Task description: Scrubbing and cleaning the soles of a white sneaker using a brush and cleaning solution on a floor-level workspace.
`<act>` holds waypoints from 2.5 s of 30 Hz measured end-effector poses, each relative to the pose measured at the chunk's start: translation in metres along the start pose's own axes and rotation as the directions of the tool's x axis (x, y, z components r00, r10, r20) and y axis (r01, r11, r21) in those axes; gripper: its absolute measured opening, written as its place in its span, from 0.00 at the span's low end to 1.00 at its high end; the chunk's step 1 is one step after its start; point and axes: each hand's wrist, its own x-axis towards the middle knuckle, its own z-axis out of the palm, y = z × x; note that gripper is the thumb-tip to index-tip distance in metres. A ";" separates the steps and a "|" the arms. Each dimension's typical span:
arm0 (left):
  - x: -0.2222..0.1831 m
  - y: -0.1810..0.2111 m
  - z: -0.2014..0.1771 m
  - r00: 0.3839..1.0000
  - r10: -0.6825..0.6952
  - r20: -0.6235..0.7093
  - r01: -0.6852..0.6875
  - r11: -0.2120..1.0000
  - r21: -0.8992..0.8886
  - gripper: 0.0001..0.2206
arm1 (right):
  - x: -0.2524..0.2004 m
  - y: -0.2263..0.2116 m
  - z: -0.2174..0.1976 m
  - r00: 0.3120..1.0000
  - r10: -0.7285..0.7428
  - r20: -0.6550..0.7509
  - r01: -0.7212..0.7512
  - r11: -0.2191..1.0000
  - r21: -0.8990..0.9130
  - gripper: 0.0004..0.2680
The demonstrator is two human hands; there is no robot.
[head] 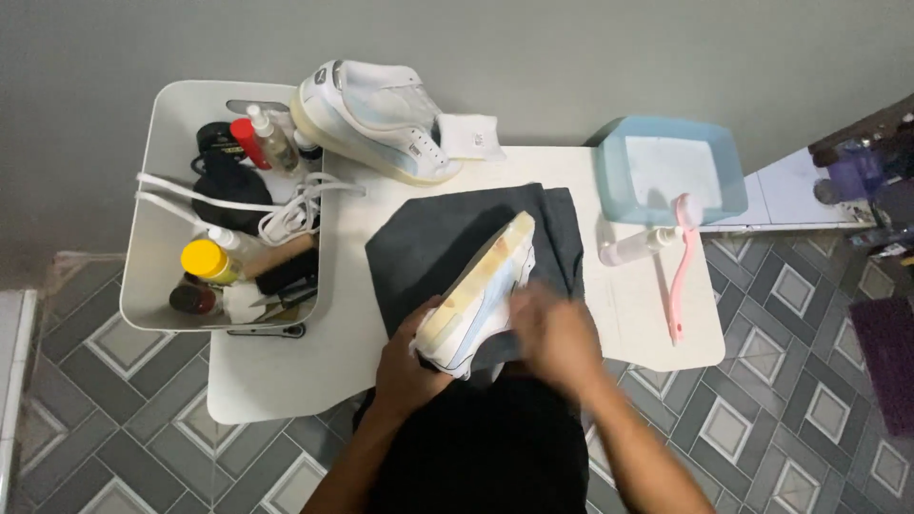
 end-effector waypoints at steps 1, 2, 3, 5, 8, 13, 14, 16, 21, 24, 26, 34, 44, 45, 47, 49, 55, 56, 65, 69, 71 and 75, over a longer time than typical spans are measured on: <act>0.000 0.000 0.000 1.000 0.001 0.001 -0.001 1.000 -0.006 0.39 | 0.013 0.013 -0.001 1.000 0.004 -0.003 -0.004 1.000 -0.004 0.10; 0.000 0.000 0.000 1.000 -0.019 0.002 0.019 1.000 -0.021 0.40 | 0.025 0.025 -0.002 0.993 -0.007 -0.115 0.000 0.998 -0.064 0.12; 0.001 -0.001 0.000 0.999 -0.039 0.000 0.039 0.999 -0.033 0.41 | 0.039 0.038 -0.003 0.974 -0.028 -0.225 0.000 0.992 -0.124 0.15; -0.005 -0.011 0.004 0.999 -0.051 -0.005 0.051 0.999 -0.015 0.41 | 0.002 0.013 0.015 0.988 -0.131 -0.079 0.122 0.985 -0.118 0.13; -0.002 -0.004 -0.001 0.998 -0.066 0.004 0.066 0.998 -0.006 0.41 | 0.023 0.026 0.008 0.990 -0.127 -0.063 0.116 0.981 -0.157 0.13; 0.010 0.017 -0.010 0.969 -0.226 0.104 0.220 0.973 0.063 0.40 | 0.010 0.015 0.014 0.984 -0.110 -0.141 0.112 0.994 0.010 0.11; 0.010 0.013 -0.009 0.980 -0.182 0.083 0.176 0.982 0.068 0.40 | 0.006 0.016 0.023 0.980 -0.186 -0.067 0.180 0.980 -0.087 0.10; 0.010 0.016 -0.010 0.986 -0.148 0.084 0.141 0.987 0.081 0.39 | 0.018 0.031 0.023 0.971 -0.236 0.021 0.236 0.958 -0.163 0.10; 0.002 -0.004 -0.006 0.994 -0.099 0.049 0.095 0.993 0.072 0.40 | -0.002 0.028 0.051 0.870 -0.469 -0.150 0.421 0.866 -0.269 0.11; 0.018 0.028 -0.016 0.943 -0.302 0.137 0.301 0.953 0.029 0.37 | 0.021 0.036 0.034 0.916 -0.330 -0.226 0.261 0.921 -0.289 0.13; 0.010 0.009 -0.007 0.965 -0.249 0.083 0.252 0.967 -0.030 0.39 | 0.023 0.003 0.011 0.968 -0.177 -0.178 0.128 0.958 -0.258 0.12; 0.001 -0.006 0.002 0.994 -0.107 0.003 0.107 0.990 -0.097 0.40 | 0.022 0.042 0.023 0.879 -0.284 -0.383 0.128 0.914 -0.384 0.11; 0.005 -0.012 0.005 0.995 -0.096 0.005 0.096 0.995 -0.002 0.42 | -0.008 0.006 0.000 0.994 -0.099 0.044 0.105 0.977 -0.185 0.11; 0.001 -0.012 0.004 0.994 -0.113 0.012 0.113 0.993 0.026 0.42 | -0.027 0.007 0.014 0.949 -0.311 0.046 0.314 0.943 -0.109 0.11; 0.003 -0.010 0.003 0.995 -0.094 0.015 0.094 0.996 0.004 0.42 | 0.028 0.051 0.003 0.984 -0.151 -0.093 0.132 0.974 -0.185 0.12; 0.002 -0.009 0.004 0.997 -0.071 0.001 0.071 0.997 -0.026 0.41 | 0.033 0.052 0.006 0.969 -0.011 -0.246 -0.052 0.968 -0.247 0.12; 0.001 -0.012 0.005 0.999 -0.030 -0.015 0.029 0.998 -0.051 0.42 | 0.034 0.064 0.031 0.997 -0.072 0.023 0.076 0.953 -0.293 0.13; 0.000 -0.010 0.004 0.999 -0.022 -0.027 0.021 0.999 -0.026 0.42 | 0.043 0.076 0.038 0.991 -0.122 -0.051 0.097 0.935 -0.341 0.12; 0.007 0.009 -0.003 0.995 -0.096 0.013 0.096 0.995 0.039 0.41 | 0.005 0.052 0.063 0.904 -0.406 -0.136 0.306 0.835 -0.458 0.14; 0.010 0.016 -0.007 0.986 -0.152 0.064 0.147 0.986 0.075 0.41 | 0.021 0.064 0.058 0.829 -0.533 -0.168 0.238 0.609 -0.757 0.15; 0.002 0.007 -0.009 0.993 -0.111 0.040 0.106 0.988 0.108 0.40 | 0.001 0.049 0.057 0.865 -0.488 -0.120 0.324 0.725 -0.607 0.18; 0.004 0.003 -0.006 0.982 -0.178 0.058 0.171 0.980 0.103 0.40 | -0.025 0.031 0.063 0.854 -0.513 0.079 0.472 0.704 -0.530 0.19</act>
